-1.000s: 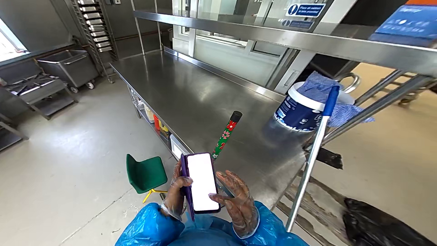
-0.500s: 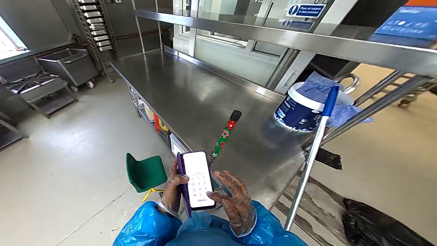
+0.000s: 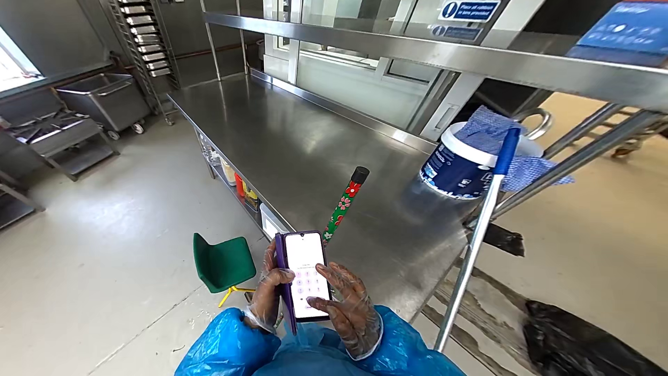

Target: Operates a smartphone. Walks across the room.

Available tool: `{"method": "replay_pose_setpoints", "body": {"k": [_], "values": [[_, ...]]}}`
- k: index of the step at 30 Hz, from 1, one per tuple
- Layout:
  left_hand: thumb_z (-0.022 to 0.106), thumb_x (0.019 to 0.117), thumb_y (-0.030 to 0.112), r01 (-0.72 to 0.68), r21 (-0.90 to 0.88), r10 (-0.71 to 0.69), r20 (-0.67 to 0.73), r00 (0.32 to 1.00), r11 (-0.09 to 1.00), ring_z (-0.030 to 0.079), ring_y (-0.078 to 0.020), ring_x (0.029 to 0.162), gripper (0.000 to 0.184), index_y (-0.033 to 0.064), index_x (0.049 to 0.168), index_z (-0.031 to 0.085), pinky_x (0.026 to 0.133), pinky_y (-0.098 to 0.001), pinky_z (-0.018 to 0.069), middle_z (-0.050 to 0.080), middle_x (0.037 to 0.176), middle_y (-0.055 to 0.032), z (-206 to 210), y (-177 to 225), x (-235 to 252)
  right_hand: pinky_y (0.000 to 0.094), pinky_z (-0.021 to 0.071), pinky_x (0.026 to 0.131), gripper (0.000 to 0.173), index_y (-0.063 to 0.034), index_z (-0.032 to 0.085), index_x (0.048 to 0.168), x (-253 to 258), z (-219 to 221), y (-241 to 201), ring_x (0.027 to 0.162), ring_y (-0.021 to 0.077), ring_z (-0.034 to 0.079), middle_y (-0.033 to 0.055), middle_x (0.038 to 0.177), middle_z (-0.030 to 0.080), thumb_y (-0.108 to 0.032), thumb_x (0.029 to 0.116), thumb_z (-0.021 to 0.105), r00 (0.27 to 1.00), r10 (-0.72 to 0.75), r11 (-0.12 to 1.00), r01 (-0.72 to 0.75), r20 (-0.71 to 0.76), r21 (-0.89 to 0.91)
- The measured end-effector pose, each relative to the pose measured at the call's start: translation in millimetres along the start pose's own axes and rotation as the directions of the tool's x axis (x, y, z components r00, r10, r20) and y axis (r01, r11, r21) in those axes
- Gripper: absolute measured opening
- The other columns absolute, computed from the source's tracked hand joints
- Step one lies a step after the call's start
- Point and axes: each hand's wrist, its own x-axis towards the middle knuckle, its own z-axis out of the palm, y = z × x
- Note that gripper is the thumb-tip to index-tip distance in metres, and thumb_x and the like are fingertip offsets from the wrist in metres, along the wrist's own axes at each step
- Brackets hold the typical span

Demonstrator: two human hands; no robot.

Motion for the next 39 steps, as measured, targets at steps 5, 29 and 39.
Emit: {"method": "replay_pose_setpoints", "body": {"k": [5,29,39], "values": [[0.071,0.0652,0.017,0.003,-0.021,-0.002,0.05,0.999,1.0,0.072,-0.0148,0.093,0.098,0.0169,0.154,0.03,0.079,-0.0322,0.0603,0.068,0.115,-0.0085,-2,0,1,0.0439,0.0328,0.123,0.054,-0.0338,0.071,0.118,8,-18,-10,0.15,0.0245,0.039,-0.0004,0.154,0.053,-0.046,0.1119,0.019,0.997,-0.032,0.999,0.032,-0.068,0.001],[0.072,0.068,0.018,-0.028,0.063,0.016,0.185,0.983,0.998,0.069,-0.0123,0.101,0.101,0.016,0.157,0.024,0.087,-0.0306,0.0582,0.066,0.121,-0.0068,1,-6,3,0.0462,0.0322,0.122,0.054,-0.0364,0.072,0.122,12,-3,-6,0.15,0.027,0.038,0.0027,0.154,0.054,-0.051,0.111,0.021,0.993,0.066,0.996,-0.072,-0.098,-0.055],[0.071,0.0679,0.018,-0.034,0.094,0.017,0.174,0.985,0.995,0.068,-0.0102,0.102,0.101,0.0135,0.157,0.023,0.087,-0.0287,0.0574,0.065,0.123,-0.0063,4,-8,5,0.0477,0.0314,0.122,0.053,-0.0378,0.073,0.122,15,8,-1,0.15,0.0282,0.038,0.0044,0.154,0.054,-0.05,0.1109,0.022,0.992,0.094,0.988,-0.102,-0.079,-0.114]]}}
